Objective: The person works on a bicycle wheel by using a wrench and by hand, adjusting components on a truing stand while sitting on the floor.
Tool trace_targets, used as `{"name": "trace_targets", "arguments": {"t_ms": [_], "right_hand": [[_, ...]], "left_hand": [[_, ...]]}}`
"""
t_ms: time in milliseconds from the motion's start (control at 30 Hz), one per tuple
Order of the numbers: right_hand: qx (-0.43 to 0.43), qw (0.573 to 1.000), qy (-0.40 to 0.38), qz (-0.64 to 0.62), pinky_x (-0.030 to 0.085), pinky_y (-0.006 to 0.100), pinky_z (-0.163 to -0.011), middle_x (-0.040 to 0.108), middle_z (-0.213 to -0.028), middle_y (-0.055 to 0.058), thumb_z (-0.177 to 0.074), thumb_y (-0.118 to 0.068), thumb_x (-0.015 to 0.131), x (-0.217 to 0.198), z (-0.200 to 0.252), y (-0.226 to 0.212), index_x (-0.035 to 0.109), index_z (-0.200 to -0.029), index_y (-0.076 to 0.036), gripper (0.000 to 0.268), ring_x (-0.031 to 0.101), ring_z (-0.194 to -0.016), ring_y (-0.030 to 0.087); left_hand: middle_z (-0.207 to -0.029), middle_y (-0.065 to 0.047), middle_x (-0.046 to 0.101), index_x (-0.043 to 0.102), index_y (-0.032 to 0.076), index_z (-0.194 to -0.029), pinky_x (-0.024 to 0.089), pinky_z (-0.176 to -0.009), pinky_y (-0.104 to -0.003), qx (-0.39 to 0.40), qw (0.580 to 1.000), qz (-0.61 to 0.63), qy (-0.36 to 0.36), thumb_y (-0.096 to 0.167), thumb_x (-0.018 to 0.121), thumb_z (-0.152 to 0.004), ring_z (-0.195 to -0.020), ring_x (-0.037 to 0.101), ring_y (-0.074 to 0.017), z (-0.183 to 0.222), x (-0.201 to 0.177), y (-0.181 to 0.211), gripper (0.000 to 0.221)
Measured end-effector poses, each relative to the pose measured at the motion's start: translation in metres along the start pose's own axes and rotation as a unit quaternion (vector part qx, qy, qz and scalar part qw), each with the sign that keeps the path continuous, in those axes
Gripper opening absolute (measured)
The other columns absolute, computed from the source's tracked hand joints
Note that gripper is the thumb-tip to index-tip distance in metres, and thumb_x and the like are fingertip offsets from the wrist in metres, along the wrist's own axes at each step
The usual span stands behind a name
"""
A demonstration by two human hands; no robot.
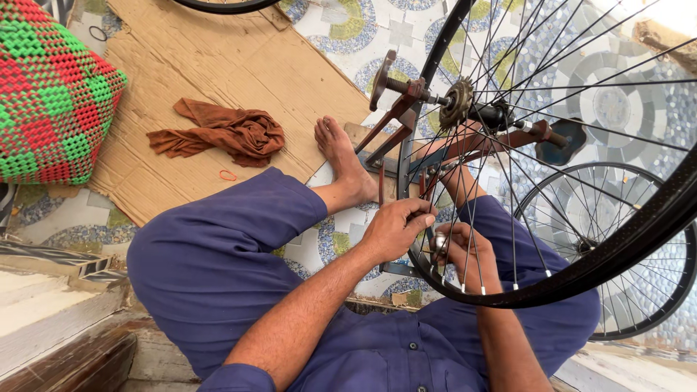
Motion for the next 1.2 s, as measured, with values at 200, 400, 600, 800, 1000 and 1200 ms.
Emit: {"name": "trace_targets", "arguments": {"t_ms": [200, 400, 600, 800, 1000, 1200], "right_hand": [[-0.042, 0.967, 0.058, 0.246, 0.054, 0.026, -0.063, 0.075, -0.078, 0.011, -0.096, -0.015, 0.069, 0.014, 0.009, -0.025, 0.075, -0.114, 0.002, 0.025, 0.067, -0.069, 0.011], [0.007, 0.989, -0.025, 0.143, 0.056, 0.026, -0.062, 0.075, -0.082, 0.007, -0.089, -0.015, 0.075, 0.012, 0.008, -0.03, 0.073, -0.114, 0.002, 0.03, 0.069, -0.071, 0.01], [0.016, 0.995, -0.049, 0.087, 0.053, 0.029, -0.066, 0.072, -0.082, 0.008, -0.089, -0.01, 0.077, 0.012, 0.005, -0.019, 0.074, -0.109, 0.005, 0.025, 0.066, -0.074, 0.014], [-0.057, 0.996, -0.069, 0.02, 0.056, 0.03, -0.083, 0.074, -0.096, 0.003, -0.08, -0.007, 0.076, 0.001, 0.032, -0.016, 0.062, -0.11, -0.004, 0.034, 0.071, -0.093, 0.014], [-0.233, 0.881, 0.054, 0.408, 0.054, 0.038, -0.06, 0.07, -0.076, 0.009, -0.076, -0.017, 0.084, 0.023, 0.065, -0.008, 0.065, -0.096, -0.006, 0.029, 0.068, -0.067, 0.024], [-0.168, 0.896, 0.076, 0.404, 0.049, 0.039, -0.056, 0.067, -0.069, 0.013, -0.084, -0.02, 0.081, 0.021, 0.078, -0.017, 0.072, -0.095, -0.006, 0.021, 0.064, -0.062, 0.026]], "left_hand": [[-0.1, -0.009, 0.075, 0.073, 0.006, -0.113, 0.056, -0.081, -0.035, 0.017, 1.0, -0.02, 0.01, 0.023, 0.066, -0.097, -0.089, 0.072, -0.0203, 0.001, 0.0, 0.0, 0.025], [-0.106, -0.009, 0.074, 0.073, 0.007, -0.112, 0.056, -0.084, -0.036, 0.01, 1.0, -0.025, 0.013, 0.023, 0.066, -0.096, -0.094, 0.073, -0.0215, 0.002, 0.0, -0.001, 0.024], [-0.107, -0.012, 0.074, 0.073, 0.007, -0.114, 0.056, -0.086, -0.037, 0.045, 0.996, -0.068, -0.022, 0.027, 0.069, -0.096, -0.098, 0.072, -0.0247, 0.003, -0.003, 0.001, 0.027], [-0.091, -0.012, 0.073, 0.067, 0.005, -0.101, 0.055, -0.078, -0.044, 0.014, 0.982, -0.139, -0.125, 0.033, 0.079, -0.081, -0.088, 0.072, -0.0308, 0.007, -0.004, 0.004, 0.036], [-0.095, -0.019, 0.07, 0.056, 0.004, -0.103, 0.053, -0.076, -0.053, -0.049, 0.946, -0.321, -0.014, 0.037, 0.077, -0.087, -0.086, 0.069, -0.0416, 0.013, 0.029, 0.011, 0.042], [-0.094, -0.022, 0.072, 0.061, 0.0, -0.097, 0.055, -0.075, -0.05, 0.032, 0.965, -0.255, -0.06, 0.034, 0.081, -0.086, -0.087, 0.069, -0.0408, 0.012, 0.011, 0.006, 0.041]]}}
Point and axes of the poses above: each hand's wrist, its own z-axis away from the middle knuckle, its own x-axis out of the palm, y = z × x, the point moved 2 cm from there along -z, towards the middle knuckle
